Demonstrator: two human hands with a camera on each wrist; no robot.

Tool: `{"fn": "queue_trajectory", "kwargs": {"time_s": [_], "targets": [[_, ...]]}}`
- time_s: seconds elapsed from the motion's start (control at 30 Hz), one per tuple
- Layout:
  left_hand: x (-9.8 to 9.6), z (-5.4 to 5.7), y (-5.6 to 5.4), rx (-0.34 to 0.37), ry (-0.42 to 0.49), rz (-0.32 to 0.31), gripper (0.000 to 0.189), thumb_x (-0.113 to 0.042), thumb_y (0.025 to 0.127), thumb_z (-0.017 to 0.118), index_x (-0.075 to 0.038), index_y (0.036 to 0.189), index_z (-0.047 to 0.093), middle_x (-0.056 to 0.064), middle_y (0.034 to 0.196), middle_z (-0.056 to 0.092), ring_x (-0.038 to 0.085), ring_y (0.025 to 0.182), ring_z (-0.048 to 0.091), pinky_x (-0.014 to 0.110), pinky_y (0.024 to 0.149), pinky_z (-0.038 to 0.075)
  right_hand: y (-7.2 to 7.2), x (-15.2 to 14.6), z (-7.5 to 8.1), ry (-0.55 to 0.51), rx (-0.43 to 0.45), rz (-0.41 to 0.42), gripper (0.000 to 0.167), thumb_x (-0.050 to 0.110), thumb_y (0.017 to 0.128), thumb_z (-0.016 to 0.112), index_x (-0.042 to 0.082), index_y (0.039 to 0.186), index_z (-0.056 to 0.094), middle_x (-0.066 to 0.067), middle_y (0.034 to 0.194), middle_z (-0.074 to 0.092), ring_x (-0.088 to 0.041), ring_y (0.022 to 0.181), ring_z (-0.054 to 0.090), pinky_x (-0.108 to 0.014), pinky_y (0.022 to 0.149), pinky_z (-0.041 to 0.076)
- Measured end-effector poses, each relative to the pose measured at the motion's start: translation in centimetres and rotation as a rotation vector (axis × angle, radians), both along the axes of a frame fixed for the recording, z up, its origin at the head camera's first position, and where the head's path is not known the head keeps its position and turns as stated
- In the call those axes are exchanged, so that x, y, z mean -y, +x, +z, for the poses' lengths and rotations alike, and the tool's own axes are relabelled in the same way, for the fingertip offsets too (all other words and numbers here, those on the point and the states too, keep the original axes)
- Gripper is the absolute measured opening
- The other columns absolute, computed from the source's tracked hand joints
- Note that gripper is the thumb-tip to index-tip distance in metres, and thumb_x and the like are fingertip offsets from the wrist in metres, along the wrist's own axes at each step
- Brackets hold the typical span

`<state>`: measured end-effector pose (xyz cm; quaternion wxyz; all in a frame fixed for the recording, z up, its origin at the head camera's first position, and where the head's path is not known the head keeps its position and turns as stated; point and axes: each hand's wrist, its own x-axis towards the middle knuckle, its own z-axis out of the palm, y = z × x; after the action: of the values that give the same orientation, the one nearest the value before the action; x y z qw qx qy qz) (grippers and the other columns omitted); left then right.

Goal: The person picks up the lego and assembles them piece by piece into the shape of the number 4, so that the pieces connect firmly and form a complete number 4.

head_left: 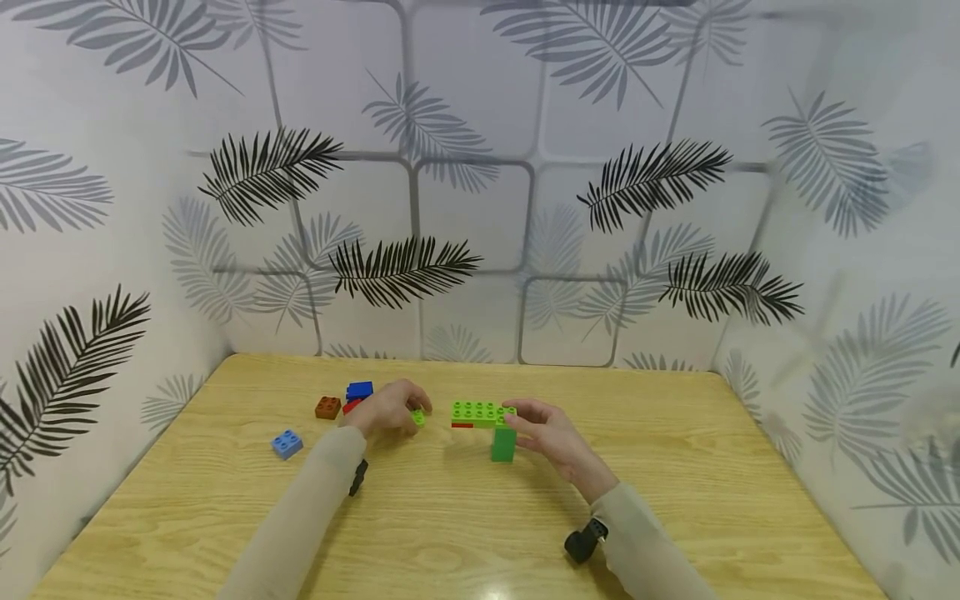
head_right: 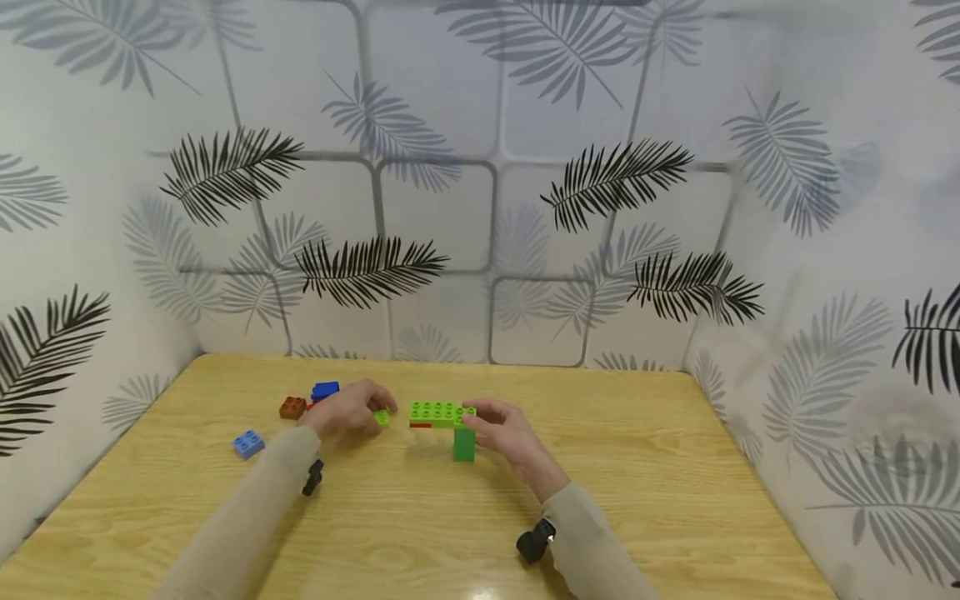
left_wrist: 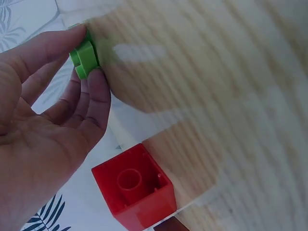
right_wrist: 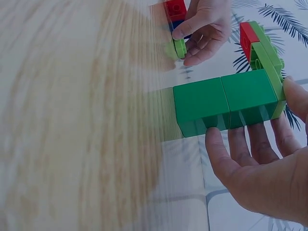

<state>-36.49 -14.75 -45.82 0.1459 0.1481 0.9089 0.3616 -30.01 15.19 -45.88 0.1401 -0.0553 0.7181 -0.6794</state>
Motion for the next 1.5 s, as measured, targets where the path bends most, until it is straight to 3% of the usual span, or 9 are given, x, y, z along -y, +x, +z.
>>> {"fn": "queue_trajectory", "kwargs": {"time_s": [0.17, 0.4, 0.73, 1.0, 1.2, 1.5], "targets": [[0.0, 0.6, 0.3, 0.012, 0.096, 0.019, 0.043, 0.003, 0.079, 0.073, -0.009, 0.12, 0.069, 0.007, 0.121, 0.062, 0.026, 0.113, 0.056, 0.044, 0.09, 0.052, -0.1, 0.1, 0.0, 0.007, -0.006, -0.003, 0.045, 0.026, 0.095, 0.066, 0.008, 0.135, 0.057, -0.008, 0.125, 0.057, -0.015, 0.107, 0.06, -0.044, 0.099, 0.05], [-0.6, 2.0, 0.7, -0.138, 0.192, 0.004, 0.037, -0.012, 0.09, 0.07, -0.008, 0.126, 0.065, 0.012, 0.127, 0.064, 0.027, 0.116, 0.059, 0.045, 0.098, 0.049, 0.0, 0.3, 0.2, 0.007, -0.03, -0.006, 0.042, 0.024, 0.096, 0.065, 0.005, 0.132, 0.056, -0.008, 0.121, 0.058, -0.016, 0.098, 0.059, -0.038, 0.085, 0.053], [-2.7, 2.9, 2.3, -0.177, 0.389, 0.043, 0.036, -0.021, 0.091, 0.07, -0.01, 0.126, 0.066, 0.012, 0.126, 0.066, 0.023, 0.105, 0.067, 0.042, 0.089, 0.055, 0.3, 0.3, 0.3, -0.065, -0.001, 0.034, 0.037, 0.022, 0.095, 0.065, 0.005, 0.128, 0.059, -0.006, 0.116, 0.057, -0.018, 0.104, 0.059, -0.034, 0.081, 0.057], [-5.2, 3.6, 3.2, -0.28, 0.383, 0.004, 0.036, -0.018, 0.092, 0.07, -0.012, 0.127, 0.066, 0.006, 0.123, 0.068, 0.023, 0.111, 0.064, 0.039, 0.091, 0.055, 0.1, -0.1, 0.4, -0.086, 0.007, 0.072, 0.047, 0.02, 0.094, 0.067, 0.0, 0.135, 0.053, -0.007, 0.121, 0.058, -0.015, 0.103, 0.061, -0.037, 0.085, 0.058], [-6.0, 3.5, 3.8, -0.256, 0.423, -0.068, 0.04, -0.016, 0.093, 0.069, -0.01, 0.132, 0.062, 0.008, 0.13, 0.064, 0.025, 0.117, 0.062, 0.035, 0.092, 0.055, 0.1, -0.3, 0.2, -0.108, 0.009, 0.111, 0.054, 0.013, 0.093, 0.067, 0.001, 0.142, 0.046, -0.016, 0.137, 0.052, -0.016, 0.106, 0.062, -0.042, 0.093, 0.054], [-6.8, 3.2, 4.1, -0.346, 0.38, -0.154, 0.038, -0.012, 0.093, 0.066, -0.006, 0.131, 0.063, 0.01, 0.129, 0.065, 0.024, 0.11, 0.066, 0.038, 0.093, 0.054, 0.0, -0.5, -0.2, -0.126, 0.018, 0.123, 0.062, 0.013, 0.094, 0.067, 0.0, 0.148, 0.039, -0.02, 0.145, 0.045, -0.016, 0.11, 0.062, -0.045, 0.098, 0.051]]}}
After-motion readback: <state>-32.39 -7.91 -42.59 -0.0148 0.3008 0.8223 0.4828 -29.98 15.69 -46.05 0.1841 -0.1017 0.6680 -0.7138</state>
